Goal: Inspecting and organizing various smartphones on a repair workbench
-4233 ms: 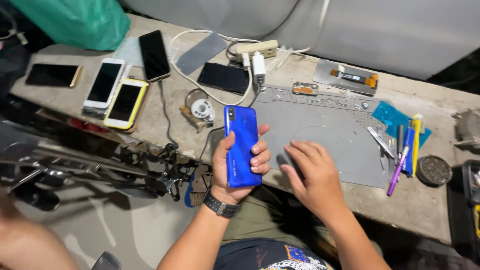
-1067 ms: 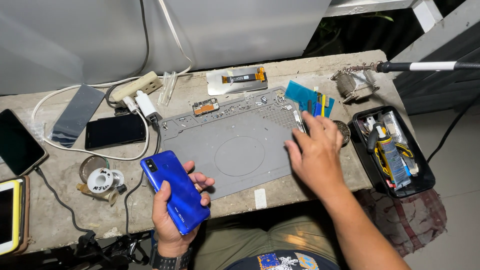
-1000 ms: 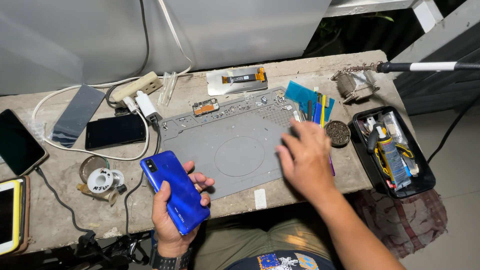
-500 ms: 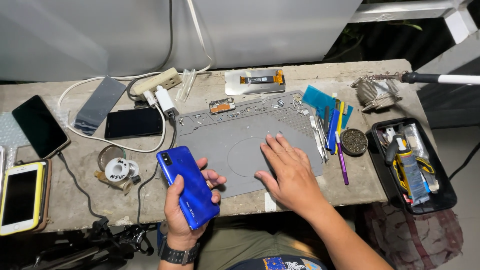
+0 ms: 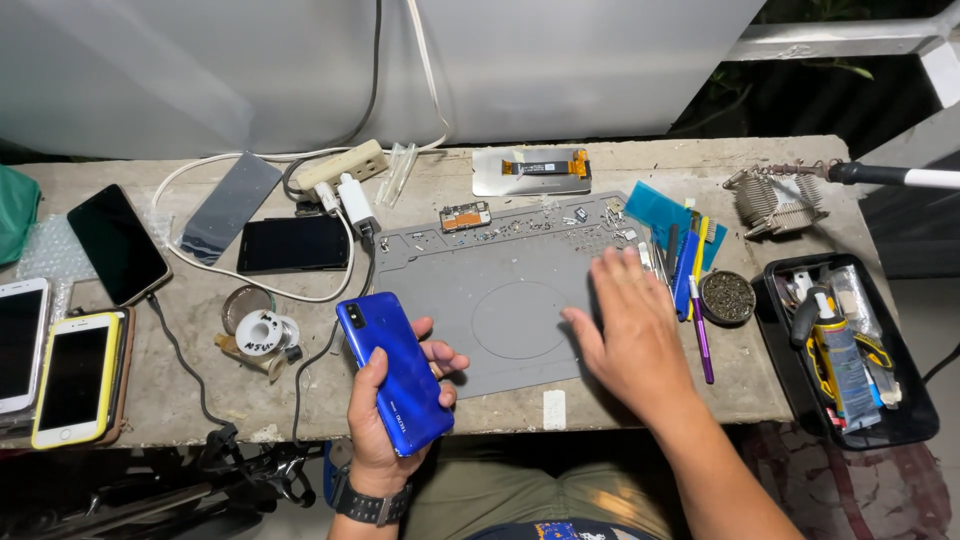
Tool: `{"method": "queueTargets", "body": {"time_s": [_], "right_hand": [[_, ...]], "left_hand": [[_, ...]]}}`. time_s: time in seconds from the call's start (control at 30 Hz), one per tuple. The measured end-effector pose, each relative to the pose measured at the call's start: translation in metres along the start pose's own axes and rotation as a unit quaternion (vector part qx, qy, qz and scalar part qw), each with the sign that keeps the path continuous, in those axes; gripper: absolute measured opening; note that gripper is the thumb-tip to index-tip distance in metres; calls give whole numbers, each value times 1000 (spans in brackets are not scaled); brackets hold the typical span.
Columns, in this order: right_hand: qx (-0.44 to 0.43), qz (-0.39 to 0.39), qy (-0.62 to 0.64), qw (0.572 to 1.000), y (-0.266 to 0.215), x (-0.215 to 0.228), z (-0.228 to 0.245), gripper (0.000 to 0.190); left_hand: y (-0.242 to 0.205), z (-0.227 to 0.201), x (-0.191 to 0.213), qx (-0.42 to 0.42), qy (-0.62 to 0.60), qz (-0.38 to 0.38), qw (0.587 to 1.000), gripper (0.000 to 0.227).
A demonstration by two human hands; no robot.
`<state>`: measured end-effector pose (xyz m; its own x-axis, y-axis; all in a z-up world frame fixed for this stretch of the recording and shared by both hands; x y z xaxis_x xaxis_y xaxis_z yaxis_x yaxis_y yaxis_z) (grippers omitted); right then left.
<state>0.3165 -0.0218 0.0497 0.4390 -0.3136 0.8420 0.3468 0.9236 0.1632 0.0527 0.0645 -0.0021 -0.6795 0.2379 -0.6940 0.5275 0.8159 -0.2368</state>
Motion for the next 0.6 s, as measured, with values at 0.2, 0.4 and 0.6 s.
{"method": "queueTargets", "body": {"time_s": [0.2,0.4,0.6], "right_hand": [[191,-97,104,971,-10,10,39,21],[118,-108,82,984,34,31,-4,14],[120,-79,47,989,108,10,-59,12]], "left_hand": [[0,1,0,-7,30,-5,1000,73],[-4,-1,-22,19,-12,43,999,81],[10,16,-45,49,-27,62,997,78]]}}
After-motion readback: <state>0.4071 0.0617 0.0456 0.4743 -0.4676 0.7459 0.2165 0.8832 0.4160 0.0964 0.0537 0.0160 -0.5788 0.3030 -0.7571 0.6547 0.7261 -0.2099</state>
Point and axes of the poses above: each hand's wrist, its own y-axis towards the middle knuckle, its own x-axis out of the back of the hand, z = x × y, the point moved 6 cm from there along y, towards the middle knuckle, and after that the axes turned 11 degrees about y, right-handed, at the moved point
